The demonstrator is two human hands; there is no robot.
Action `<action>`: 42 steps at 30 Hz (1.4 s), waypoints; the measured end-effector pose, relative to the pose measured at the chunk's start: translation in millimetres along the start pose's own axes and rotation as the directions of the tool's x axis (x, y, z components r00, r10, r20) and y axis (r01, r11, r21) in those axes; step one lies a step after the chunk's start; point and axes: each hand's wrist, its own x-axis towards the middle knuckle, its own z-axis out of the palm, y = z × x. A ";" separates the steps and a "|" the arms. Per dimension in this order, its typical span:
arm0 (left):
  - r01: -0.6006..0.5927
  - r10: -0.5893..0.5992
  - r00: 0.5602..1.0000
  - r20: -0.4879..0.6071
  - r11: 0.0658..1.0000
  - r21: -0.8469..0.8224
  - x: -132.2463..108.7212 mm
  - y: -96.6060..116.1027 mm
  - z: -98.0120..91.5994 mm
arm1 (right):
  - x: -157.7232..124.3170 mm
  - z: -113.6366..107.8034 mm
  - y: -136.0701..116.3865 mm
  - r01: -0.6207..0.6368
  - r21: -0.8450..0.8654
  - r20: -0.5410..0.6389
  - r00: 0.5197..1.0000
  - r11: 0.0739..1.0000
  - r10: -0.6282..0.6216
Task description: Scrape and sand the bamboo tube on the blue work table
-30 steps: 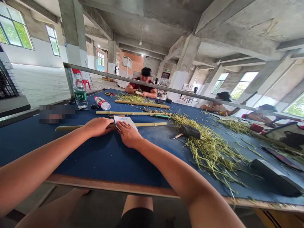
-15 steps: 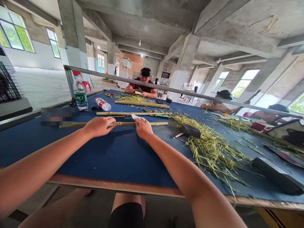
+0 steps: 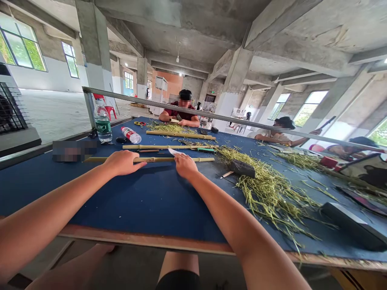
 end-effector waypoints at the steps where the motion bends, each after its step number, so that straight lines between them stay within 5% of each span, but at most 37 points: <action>1: -0.039 0.039 0.999 -0.004 0.999 -0.020 -0.5 0.7 -0.3 | 0.7 0.1 4.9 -0.046 -0.019 -0.005 0.999 0.999 0.046; 4: -0.103 0.102 0.994 -0.029 0.994 -0.038 -0.9 2.8 0.4 | -2.2 1.0 -1.3 -0.055 -0.015 -0.002 0.998 0.998 0.055; 9: -0.116 0.116 0.992 -0.057 0.993 -0.004 1.3 3.2 3.4 | -15.4 5.1 -53.8 0.327 0.168 0.019 0.942 0.930 -0.335; 12: -0.084 0.083 0.994 -0.072 0.996 -0.012 1.2 2.8 3.9 | -17.4 5.3 -68.6 0.431 0.205 0.001 0.898 0.879 -0.440; 15: -0.063 0.062 0.996 -0.070 0.998 -0.012 0.7 2.7 4.3 | -12.1 3.3 -53.0 0.374 0.156 -0.010 0.926 0.914 -0.377; 18: -0.067 0.068 0.996 -0.056 0.997 0.028 0.8 3.1 5.1 | -4.7 1.8 -23.1 0.158 0.061 -0.005 0.987 0.986 -0.158; 22: -0.037 0.038 0.999 -0.004 0.995 0.089 0.8 4.0 5.4 | -2.0 0.5 -9.9 -0.014 0.002 0.010 1.000 1.000 0.014; 26: -0.051 0.061 0.994 -0.091 0.993 0.106 -0.8 2.7 4.2 | -10.4 -0.7 -43.9 0.171 0.095 -0.027 0.985 0.981 -0.170; 29: -0.113 0.125 0.976 -0.177 0.991 0.073 -1.8 0.2 3.1 | -15.7 -0.7 -68.1 0.372 0.164 -0.063 0.928 0.914 -0.366; 32: -0.119 0.128 0.978 -0.167 0.991 0.061 -0.9 -1.2 2.3 | -14.0 -1.1 -61.6 0.409 0.145 -0.052 0.912 0.901 -0.406; 35: -0.102 0.110 0.988 -0.113 0.992 0.071 1.4 -1.5 2.2 | -6.8 -2.7 -28.6 0.195 0.071 -0.021 0.981 0.978 -0.194; 38: -0.100 0.103 0.992 -0.066 0.994 0.049 3.6 -0.9 3.1 | -0.9 -4.8 0.8 -0.046 0.018 0.011 0.999 0.999 0.046; 42: -0.094 0.096 0.992 -0.077 0.995 0.030 3.7 1.1 4.9 | -3.2 -2.7 -5.0 -0.067 0.028 -0.009 0.998 0.997 0.067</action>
